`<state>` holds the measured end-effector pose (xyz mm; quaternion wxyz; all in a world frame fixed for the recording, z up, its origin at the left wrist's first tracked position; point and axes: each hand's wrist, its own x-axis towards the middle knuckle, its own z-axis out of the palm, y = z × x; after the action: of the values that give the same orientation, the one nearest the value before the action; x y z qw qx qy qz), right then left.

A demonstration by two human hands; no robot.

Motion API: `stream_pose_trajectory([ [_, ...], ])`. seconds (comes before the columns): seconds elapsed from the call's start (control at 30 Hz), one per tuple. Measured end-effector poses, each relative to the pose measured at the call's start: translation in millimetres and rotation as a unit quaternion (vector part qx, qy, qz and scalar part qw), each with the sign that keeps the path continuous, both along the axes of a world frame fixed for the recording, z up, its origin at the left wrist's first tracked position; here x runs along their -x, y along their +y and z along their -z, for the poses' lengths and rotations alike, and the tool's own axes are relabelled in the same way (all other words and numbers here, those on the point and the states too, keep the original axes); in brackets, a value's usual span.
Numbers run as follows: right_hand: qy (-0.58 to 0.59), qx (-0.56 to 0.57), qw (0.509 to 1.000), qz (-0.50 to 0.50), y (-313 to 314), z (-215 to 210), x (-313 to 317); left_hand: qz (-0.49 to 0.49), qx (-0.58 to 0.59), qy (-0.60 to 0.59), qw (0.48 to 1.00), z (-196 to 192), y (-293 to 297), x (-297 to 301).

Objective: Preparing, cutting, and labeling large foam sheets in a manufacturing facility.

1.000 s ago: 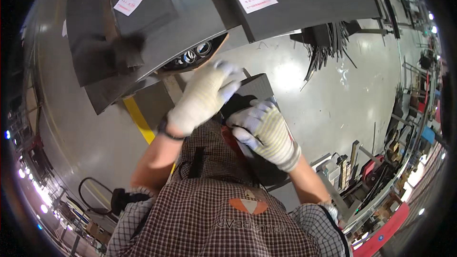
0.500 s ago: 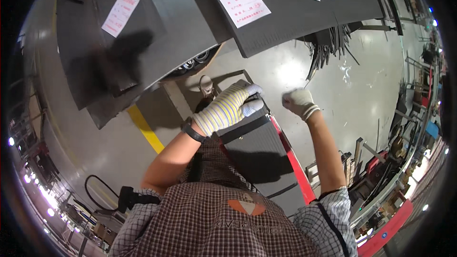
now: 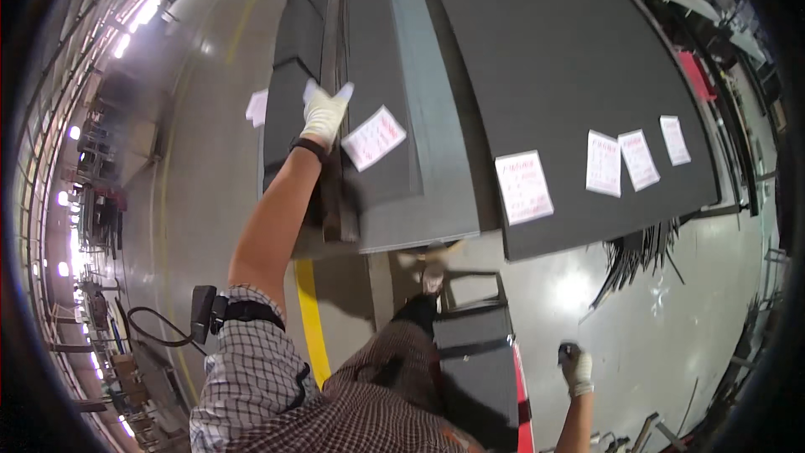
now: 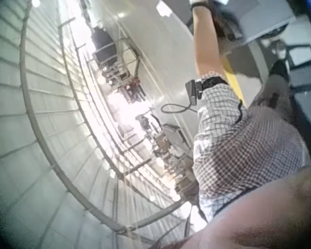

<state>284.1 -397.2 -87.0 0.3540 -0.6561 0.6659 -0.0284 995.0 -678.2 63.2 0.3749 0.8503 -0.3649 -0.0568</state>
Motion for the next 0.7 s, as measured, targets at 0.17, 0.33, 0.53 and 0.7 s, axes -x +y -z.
stream_pose_trajectory([
  [0.17, -0.072, -0.087, 0.988, 0.103, 44.4, -12.1, 19.7, 0.139, -0.019, 0.289, 0.947, 17.8, 11.1, -43.9],
  [0.33, -0.105, -0.182, 0.961, 0.177, 89.8, 51.5, 62.6, 0.171, -0.007, 0.260, 0.950, 10.8, 4.9, -5.8],
  [0.53, -0.166, -0.171, 0.960, 0.146, 76.5, 60.4, 46.7, 0.163, 0.003, 0.291, 0.943, 21.0, -20.5, 34.3],
  [0.7, -0.064, -0.125, 0.985, 0.099, 52.6, -27.7, -13.5, 0.113, 0.003, 0.248, 0.962, 13.7, -21.2, 82.7],
])
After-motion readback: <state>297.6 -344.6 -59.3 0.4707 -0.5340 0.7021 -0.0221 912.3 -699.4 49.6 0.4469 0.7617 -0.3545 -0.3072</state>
